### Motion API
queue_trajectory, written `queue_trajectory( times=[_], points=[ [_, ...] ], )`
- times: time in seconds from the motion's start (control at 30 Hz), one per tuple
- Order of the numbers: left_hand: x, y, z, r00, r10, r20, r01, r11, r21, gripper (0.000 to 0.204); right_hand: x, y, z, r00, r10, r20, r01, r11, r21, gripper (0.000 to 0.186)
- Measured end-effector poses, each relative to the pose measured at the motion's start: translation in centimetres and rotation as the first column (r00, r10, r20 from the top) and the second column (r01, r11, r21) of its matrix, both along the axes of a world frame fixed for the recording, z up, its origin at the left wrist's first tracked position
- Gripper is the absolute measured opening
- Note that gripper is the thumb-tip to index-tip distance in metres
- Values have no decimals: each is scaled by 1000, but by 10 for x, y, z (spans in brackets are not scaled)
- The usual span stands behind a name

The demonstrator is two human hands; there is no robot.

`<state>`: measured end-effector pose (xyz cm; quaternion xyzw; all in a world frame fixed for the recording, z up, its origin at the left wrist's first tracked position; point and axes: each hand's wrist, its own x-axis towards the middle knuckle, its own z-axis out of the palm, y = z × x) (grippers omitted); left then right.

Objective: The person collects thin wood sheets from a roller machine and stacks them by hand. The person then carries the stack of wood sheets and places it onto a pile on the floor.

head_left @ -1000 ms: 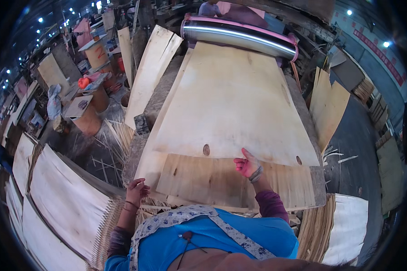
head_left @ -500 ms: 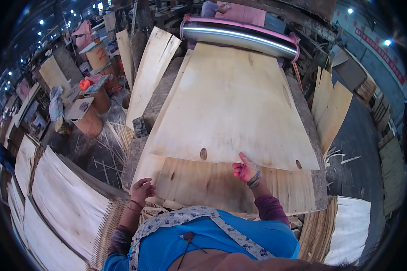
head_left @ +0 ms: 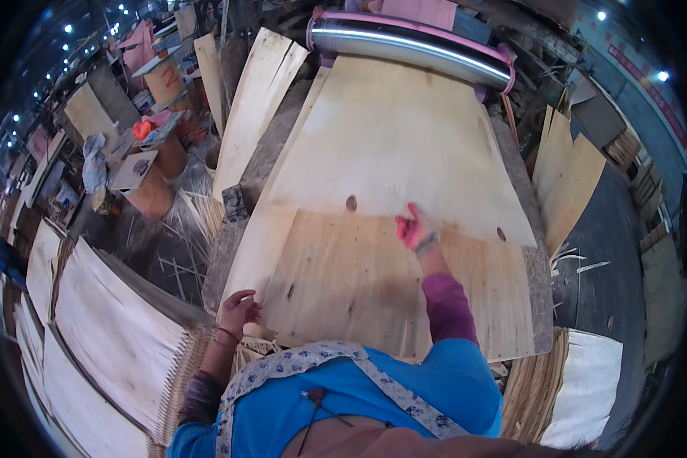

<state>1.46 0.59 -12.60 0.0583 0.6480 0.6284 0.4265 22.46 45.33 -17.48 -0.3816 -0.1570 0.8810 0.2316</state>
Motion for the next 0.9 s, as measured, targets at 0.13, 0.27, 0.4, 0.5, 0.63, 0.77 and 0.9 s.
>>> queue_trajectory(
  times=[0.13, 0.27, 0.4, 0.5, 0.63, 0.77, 0.9],
  points=[
    [-8, 1, -1, 990, -17, -140, 11, 999, -41, 21, -31, 8, -17, 977, -117, -180, 124, 992, 31, 43],
    [-23, -9, -27, 903, -73, -422, 27, 993, -115, 26, -14, -37, -26, 994, -54, -95, 71, 981, 182, 40],
    [-20, -8, -32, 894, -236, -380, 151, 959, -240, 33, 34, -98, -32, 992, 77, -99, -52, 971, 235, 40],
    [-15, 0, -33, 897, -369, -244, 299, 913, -279, 37, 73, -141, -46, 961, 219, 170, -271, 616, 739, 36],
    [-13, 15, -33, 853, -452, -262, 389, 884, -259, 48, 103, -221, 35, 950, 311, -1, -311, 950, 25, 40],
    [-17, 31, -17, 883, -459, -104, 438, 882, -172, 52, 131, -271, 56, 871, 489, -48, -487, 873, 34, 48],
    [-16, 43, 19, 859, -509, -49, 511, 860, 19, 47, 157, -301, 41, 780, 621, -82, -625, 780, -30, 59]
  ],
)
